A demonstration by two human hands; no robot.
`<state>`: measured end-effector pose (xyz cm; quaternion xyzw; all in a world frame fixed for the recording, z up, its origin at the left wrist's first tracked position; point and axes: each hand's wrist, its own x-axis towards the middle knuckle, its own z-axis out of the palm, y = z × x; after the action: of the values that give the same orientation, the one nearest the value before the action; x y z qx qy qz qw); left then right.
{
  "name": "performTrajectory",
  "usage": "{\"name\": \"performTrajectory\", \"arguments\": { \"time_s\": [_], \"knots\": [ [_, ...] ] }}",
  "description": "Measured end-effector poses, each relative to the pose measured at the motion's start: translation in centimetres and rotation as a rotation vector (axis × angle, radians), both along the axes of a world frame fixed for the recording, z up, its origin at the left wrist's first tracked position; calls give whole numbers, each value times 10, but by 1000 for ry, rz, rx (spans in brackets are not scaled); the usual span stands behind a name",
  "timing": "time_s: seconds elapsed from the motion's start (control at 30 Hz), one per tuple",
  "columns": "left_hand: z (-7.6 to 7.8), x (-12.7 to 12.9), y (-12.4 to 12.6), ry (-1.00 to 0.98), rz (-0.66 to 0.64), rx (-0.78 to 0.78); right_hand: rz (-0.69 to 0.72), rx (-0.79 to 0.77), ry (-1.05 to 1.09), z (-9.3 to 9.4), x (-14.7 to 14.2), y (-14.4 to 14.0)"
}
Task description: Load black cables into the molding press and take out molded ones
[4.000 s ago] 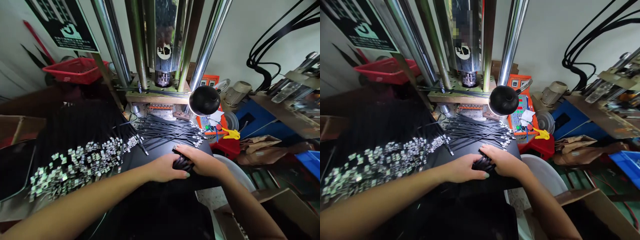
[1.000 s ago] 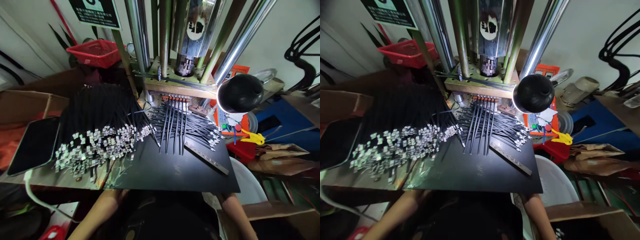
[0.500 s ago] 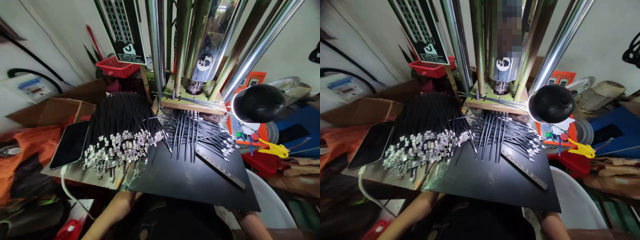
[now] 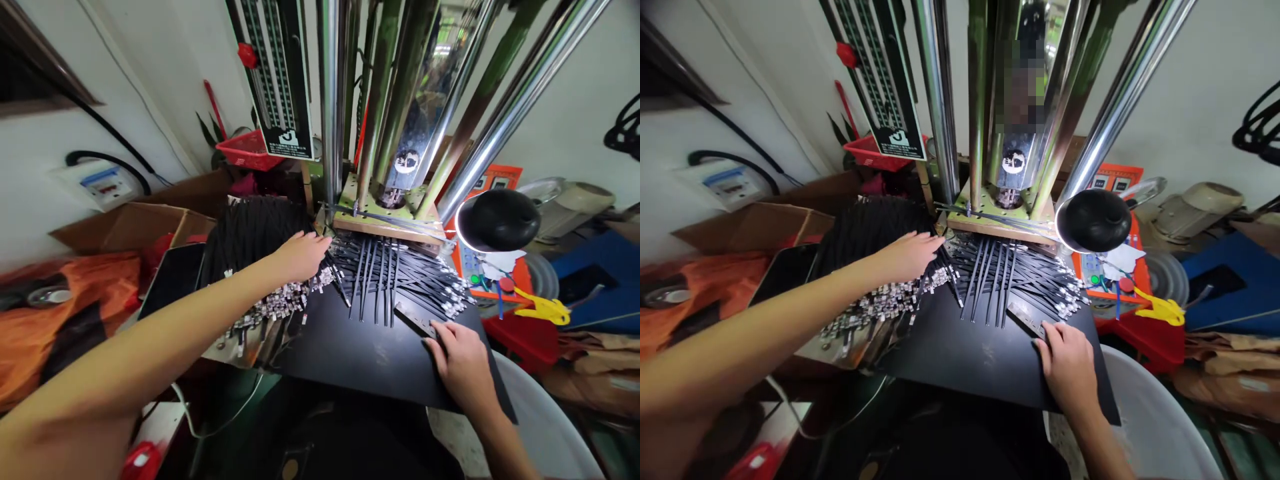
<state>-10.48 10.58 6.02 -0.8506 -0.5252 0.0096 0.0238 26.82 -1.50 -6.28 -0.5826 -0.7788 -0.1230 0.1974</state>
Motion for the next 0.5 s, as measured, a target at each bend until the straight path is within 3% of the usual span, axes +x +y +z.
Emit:
{"name": "performTrajectory", "arguments": {
  "time_s": [0.07,0.17,0.23,0.33,0.5],
  "knots": [
    [-11,13,32,95,55,39,64,1,11,-9,-3,0],
    [-18,22,39,113,61,27,260,15,103,-18,-5,-18],
    [-16,29,22,108,17,37,351,-3,184,-17,-10,-29],
    [-11,52,-20,28,-116,15,344,-109,391,-3,-33,-25],
    [-16,97,-91,-273,-407,-12,252,-580,1021,31,-80,3]
  ]
}}
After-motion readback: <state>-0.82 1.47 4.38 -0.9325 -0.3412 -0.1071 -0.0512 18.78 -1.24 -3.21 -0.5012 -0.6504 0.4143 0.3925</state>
